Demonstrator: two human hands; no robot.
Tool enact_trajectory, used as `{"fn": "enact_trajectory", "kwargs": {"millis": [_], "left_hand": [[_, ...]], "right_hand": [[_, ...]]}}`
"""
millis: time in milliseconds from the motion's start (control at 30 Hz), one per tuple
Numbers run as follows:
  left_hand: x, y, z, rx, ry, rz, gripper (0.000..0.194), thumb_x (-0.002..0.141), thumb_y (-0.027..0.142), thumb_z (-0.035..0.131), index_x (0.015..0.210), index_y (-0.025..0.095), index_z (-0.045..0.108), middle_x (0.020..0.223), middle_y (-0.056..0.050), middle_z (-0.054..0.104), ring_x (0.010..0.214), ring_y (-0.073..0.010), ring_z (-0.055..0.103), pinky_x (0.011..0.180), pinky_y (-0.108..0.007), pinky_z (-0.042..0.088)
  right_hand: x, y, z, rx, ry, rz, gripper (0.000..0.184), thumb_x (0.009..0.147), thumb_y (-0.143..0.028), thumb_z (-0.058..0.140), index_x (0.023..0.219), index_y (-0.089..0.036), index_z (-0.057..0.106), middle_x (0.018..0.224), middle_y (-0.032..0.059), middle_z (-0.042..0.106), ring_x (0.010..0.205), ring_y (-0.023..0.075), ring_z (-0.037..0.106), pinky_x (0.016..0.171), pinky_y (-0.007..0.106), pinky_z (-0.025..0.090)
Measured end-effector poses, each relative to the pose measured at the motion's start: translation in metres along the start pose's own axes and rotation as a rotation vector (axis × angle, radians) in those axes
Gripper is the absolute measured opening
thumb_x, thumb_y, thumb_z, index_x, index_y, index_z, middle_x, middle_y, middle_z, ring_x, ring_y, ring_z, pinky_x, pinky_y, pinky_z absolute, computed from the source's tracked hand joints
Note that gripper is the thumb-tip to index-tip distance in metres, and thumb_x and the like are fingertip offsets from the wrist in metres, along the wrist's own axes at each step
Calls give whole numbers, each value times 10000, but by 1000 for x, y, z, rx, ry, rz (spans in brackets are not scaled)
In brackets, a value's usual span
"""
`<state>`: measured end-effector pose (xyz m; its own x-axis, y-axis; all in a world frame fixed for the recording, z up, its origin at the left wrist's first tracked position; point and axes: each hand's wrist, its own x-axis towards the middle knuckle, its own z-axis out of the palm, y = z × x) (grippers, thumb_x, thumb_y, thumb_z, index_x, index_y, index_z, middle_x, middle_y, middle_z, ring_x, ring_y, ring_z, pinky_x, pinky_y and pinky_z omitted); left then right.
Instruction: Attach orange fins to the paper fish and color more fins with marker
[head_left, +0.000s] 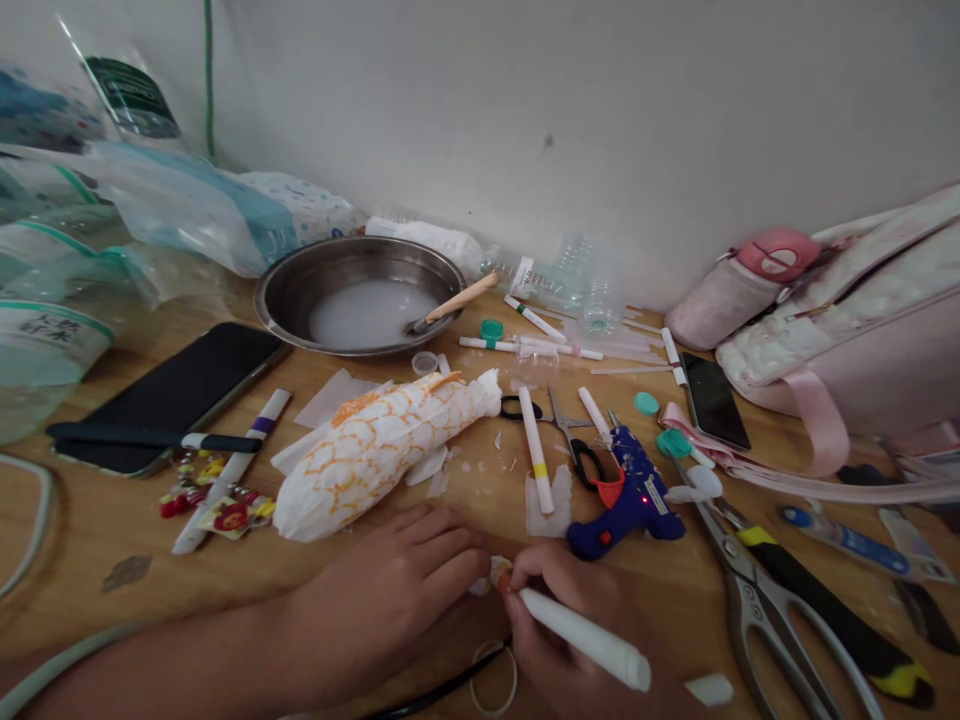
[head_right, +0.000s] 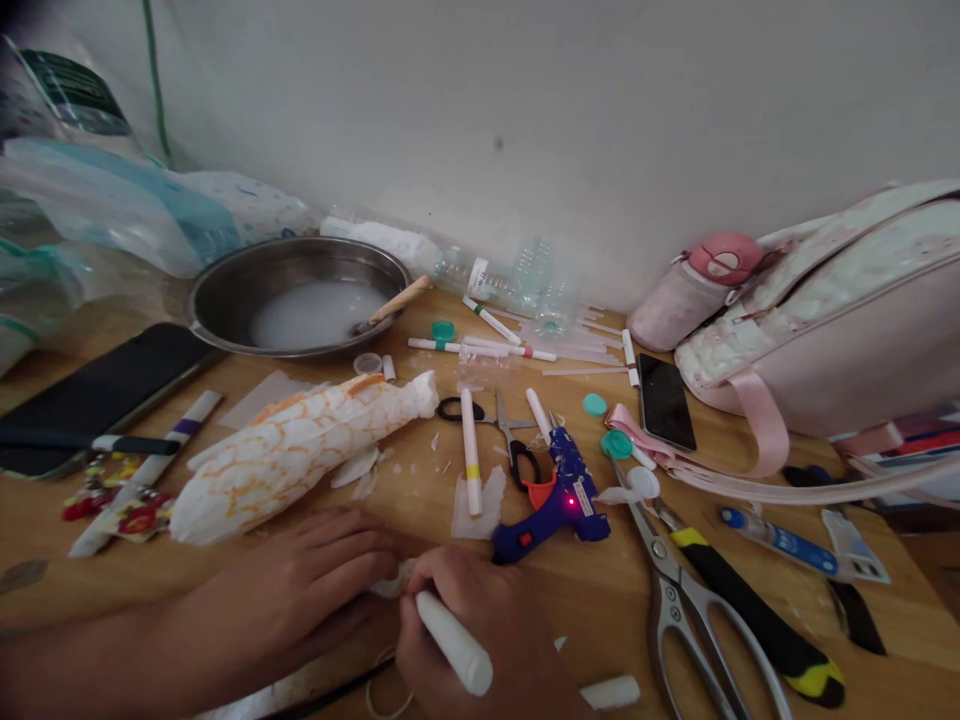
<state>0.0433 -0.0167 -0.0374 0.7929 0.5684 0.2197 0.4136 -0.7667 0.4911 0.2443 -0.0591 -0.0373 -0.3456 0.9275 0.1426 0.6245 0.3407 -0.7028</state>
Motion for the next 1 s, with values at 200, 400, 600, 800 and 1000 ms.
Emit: {"fn": "enact_trajectory", "kwargs": {"millis": [200,400,600,800,1000], "left_hand": [[-2,-3,4,28,-37,19,288,1009,218,361,976,180,644,945,-55,694,879,-224,620,800,-349,510],[-3,-3,5,32,-27,28,320,1019,208,335,995,167,652,965,-64,699,884,-217,631,816,-341,525],[-4,-3,4,53,5,52,361,1031,229,305,968,149,652,995,-79,714,913,-226,653,822,-354,546],[-3,-5,4,77,-3,57,365,1031,222,297,975,166,654,996,-62,716,912,-231,652,813,-370,540],[-4,-4,5,84,17,63,379,1034,222,292,951,165,657,978,-52,712,894,-215,640,809,-348,524]], "right_hand": [[1,0,-1,-23,2,-11,86,788,-150,475,787,-228,511,586,-71,517,481,84,488,477,189,339],[2,0,-3,-7,-6,27,67,813,-163,484,798,-223,507,600,-65,526,502,87,497,499,182,368],[3,1,-3,-8,26,38,79,815,-160,479,778,-224,506,578,-72,496,472,82,465,471,182,342],[2,0,-2,-30,11,28,69,816,-171,476,785,-220,514,582,-70,515,479,81,494,481,179,357],[3,-3,-4,-45,-3,82,78,829,-189,472,778,-217,523,593,-62,526,495,85,508,502,182,378]]}}
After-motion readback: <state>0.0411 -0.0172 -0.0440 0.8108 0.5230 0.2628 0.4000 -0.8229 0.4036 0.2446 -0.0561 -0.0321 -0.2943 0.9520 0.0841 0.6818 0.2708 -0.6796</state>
